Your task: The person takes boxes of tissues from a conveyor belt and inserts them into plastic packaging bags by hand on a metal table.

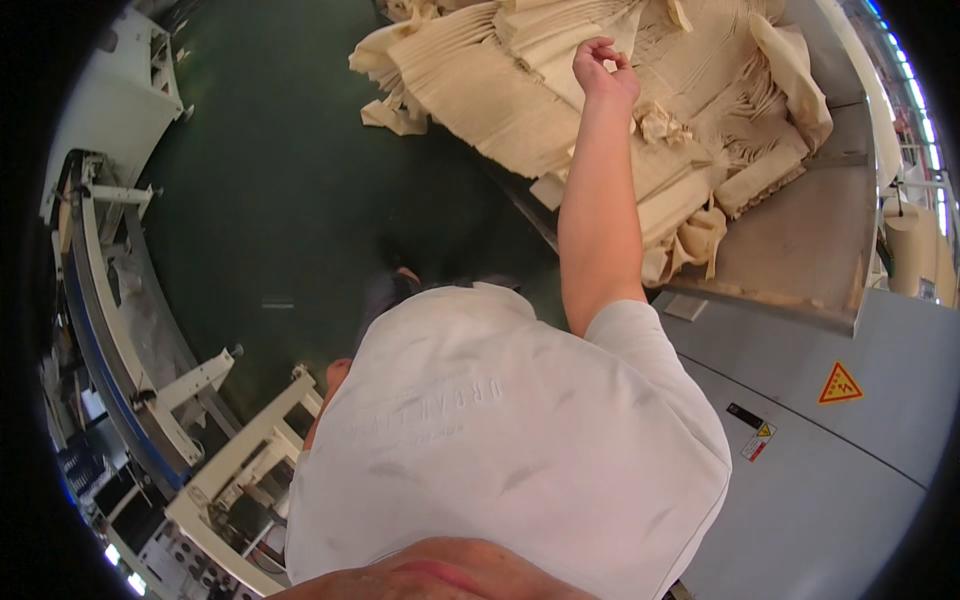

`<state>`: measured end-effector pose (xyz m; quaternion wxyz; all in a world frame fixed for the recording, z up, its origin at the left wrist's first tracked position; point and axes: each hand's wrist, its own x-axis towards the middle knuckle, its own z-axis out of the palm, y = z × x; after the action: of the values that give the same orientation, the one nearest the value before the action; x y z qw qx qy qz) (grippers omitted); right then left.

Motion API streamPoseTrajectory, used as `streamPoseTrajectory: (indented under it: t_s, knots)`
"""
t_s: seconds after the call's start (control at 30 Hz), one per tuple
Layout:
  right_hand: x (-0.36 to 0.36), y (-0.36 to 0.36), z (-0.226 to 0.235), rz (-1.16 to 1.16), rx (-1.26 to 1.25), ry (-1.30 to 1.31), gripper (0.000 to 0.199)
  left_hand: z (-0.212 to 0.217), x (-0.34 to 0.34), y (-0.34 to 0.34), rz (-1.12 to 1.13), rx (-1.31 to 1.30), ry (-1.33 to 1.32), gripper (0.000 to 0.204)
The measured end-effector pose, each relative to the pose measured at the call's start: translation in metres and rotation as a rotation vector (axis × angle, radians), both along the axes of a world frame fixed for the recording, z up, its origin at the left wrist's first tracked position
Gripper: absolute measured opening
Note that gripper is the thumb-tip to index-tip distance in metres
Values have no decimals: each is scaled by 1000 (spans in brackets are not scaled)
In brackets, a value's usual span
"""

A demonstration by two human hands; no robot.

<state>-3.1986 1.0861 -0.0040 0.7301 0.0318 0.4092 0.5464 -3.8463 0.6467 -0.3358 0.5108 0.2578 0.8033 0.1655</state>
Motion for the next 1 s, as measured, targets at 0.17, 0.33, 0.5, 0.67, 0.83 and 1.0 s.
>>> streamPoseTrajectory:
  t_s: [0.17,0.33,0.5,0.67,0.83,1.0]
  knots:
    - [-20,89,8,-10,143,-314,21,6,-17,144,-121,-65,-19,10]
    - [-51,174,-38,6,-34,-715,20,-23,-37,340,-151,106,-61,15]
    - [-98,258,-113,232,-168,-1643,11,-12,-49,510,-442,325,92,26]
    - [-148,331,-186,412,-20,-2266,14,47,-33,613,-456,402,93,27]
    - [-174,389,-262,564,-321,-2624,20,69,-48,608,-430,283,258,27]
    - [-202,374,-269,532,-55,-2855,15,63,-75,510,-150,-28,357,28]
